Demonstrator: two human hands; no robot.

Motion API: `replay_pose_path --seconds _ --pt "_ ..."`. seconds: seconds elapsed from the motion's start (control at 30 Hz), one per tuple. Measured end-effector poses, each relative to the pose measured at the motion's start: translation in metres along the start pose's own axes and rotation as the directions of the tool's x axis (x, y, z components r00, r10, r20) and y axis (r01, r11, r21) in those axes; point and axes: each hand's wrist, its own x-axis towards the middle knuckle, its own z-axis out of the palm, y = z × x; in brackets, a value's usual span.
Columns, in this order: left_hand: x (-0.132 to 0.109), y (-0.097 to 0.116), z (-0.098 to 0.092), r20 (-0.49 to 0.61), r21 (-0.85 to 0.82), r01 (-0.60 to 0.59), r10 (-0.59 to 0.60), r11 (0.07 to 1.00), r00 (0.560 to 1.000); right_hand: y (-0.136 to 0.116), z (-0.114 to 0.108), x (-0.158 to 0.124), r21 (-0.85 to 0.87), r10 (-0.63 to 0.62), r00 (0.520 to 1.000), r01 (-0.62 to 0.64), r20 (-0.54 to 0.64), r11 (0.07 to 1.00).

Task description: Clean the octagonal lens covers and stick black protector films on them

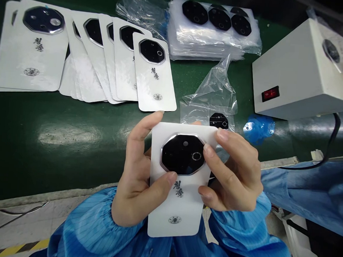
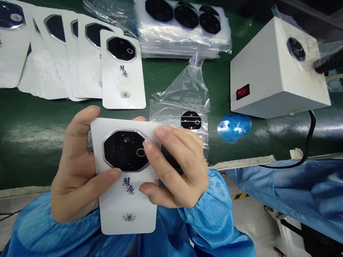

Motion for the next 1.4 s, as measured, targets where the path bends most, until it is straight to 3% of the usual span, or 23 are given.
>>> replay_pose_path --seconds 0.2,0.3,0.47,0.6,0.77,1.0,1.27,1.4 --pt "-0.001 0.000 -0.001 -0.016 0.011 0.027 -0.026 1.000 1.000 0.000 0.000 0.003 0.046 -0.020 1.000 0.020 0.004 0.999" --pt "-0.001 -0.002 -0.002 -0.035 0.020 0.041 -0.040 0.999 0.999 -0.003 -0.002 0.004 0.178 0.110 0.994 -0.109 0.004 0.978" --pt "-0.001 -0.005 -0.003 -0.059 0.024 0.044 -0.043 0.999 0.997 -0.009 -0.005 0.006 0.399 0.483 0.873 -0.466 0.065 0.790" --pt "-0.001 -0.004 -0.003 -0.039 0.002 0.062 -0.061 0.998 0.997 -0.013 -0.003 0.010 0.482 0.570 0.781 -0.614 0.255 0.625" --pt "-0.002 -0.002 -0.002 -0.048 0.001 0.057 -0.057 0.998 0.997 -0.018 -0.003 0.014 0.518 0.565 0.777 -0.617 0.279 0.592" --pt "-0.001 -0.003 -0.004 -0.045 -0.016 0.024 -0.025 1.000 0.999 -0.023 -0.004 0.012 0.555 0.596 0.712 -0.685 0.371 0.473" --pt "-0.002 -0.004 -0.004 -0.021 -0.025 0.019 -0.020 0.999 1.000 -0.027 -0.002 0.014 0.635 0.598 0.698 -0.677 0.394 0.371" --pt "-0.001 -0.003 -0.004 -0.028 -0.017 0.003 -0.003 1.000 1.000 -0.027 -0.004 0.014 0.655 0.591 0.707 -0.663 0.389 0.363"
